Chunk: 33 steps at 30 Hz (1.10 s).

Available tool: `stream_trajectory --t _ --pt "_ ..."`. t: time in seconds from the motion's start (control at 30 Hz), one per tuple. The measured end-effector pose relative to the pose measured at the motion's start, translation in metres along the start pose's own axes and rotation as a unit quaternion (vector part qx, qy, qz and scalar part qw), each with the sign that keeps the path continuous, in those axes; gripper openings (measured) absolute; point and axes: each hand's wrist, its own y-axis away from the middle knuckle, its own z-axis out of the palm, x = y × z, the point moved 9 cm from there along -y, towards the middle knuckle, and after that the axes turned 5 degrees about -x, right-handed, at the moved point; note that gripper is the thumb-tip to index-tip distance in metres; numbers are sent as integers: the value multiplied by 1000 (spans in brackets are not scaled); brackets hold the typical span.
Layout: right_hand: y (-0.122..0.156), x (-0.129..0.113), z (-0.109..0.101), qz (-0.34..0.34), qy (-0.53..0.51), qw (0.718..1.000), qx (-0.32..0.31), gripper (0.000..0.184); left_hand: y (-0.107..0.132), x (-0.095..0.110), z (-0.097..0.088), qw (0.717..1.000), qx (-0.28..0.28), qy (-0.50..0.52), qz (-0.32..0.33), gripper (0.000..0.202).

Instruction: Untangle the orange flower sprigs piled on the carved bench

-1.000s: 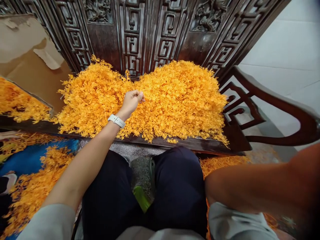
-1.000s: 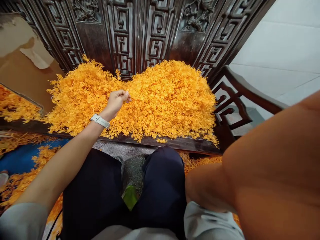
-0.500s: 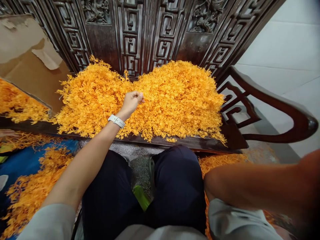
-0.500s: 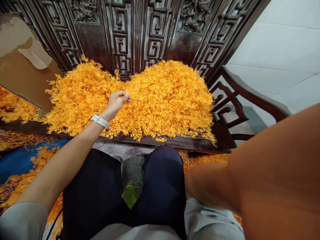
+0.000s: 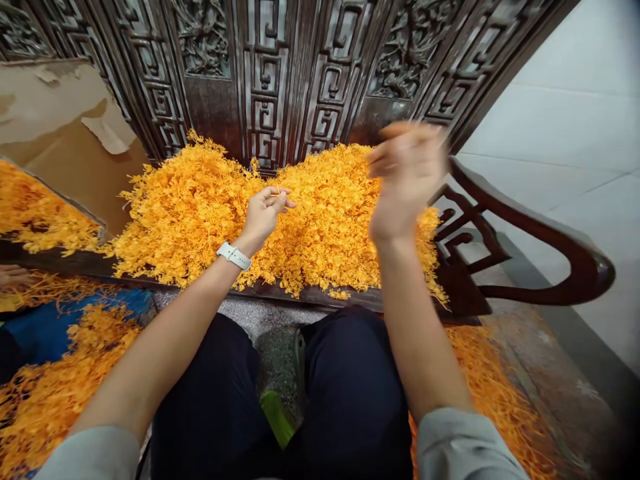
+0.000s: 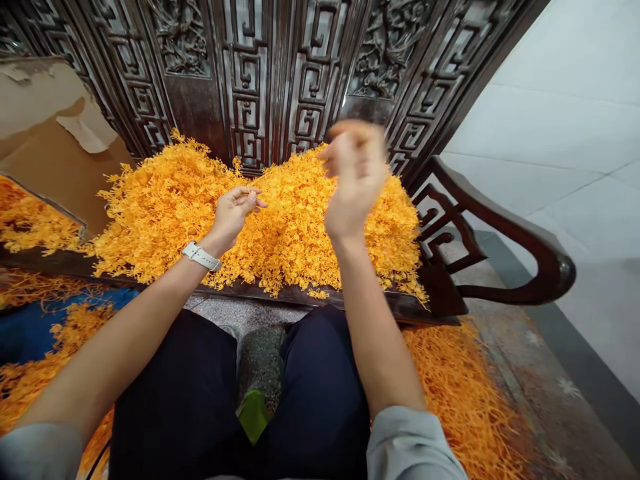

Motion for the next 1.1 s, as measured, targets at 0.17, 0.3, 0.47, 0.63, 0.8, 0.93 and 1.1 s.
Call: stream_trajectory --t 0.17,0.3,0.47,0.63,0.8,0.93,1.1 --pt "30 69 102 220 -256 936 -96 55 3 6 11 998 -47 8 28 5" --pt "47 70 140 254 -366 885 -134 54 2 1 5 999 -43 -6 25 7" --pt "54 70 139 251 -372 889 -95 48 0 -13 -4 999 -23 -17 -24 3" --pt "63 104 132 343 -316 884 -20 51 0 -5 1 995 -37 85 -26 15" --pt "60 95 147 336 -369 862 -90 69 -1 -8 5 983 -31 173 -61 25" --pt "62 92 149 352 -448 819 -70 58 -3 -10 5 996 -30 72 -44 42" --pt "56 98 134 329 -455 828 -10 47 -2 -11 6 991 -73 -114 -3 18"
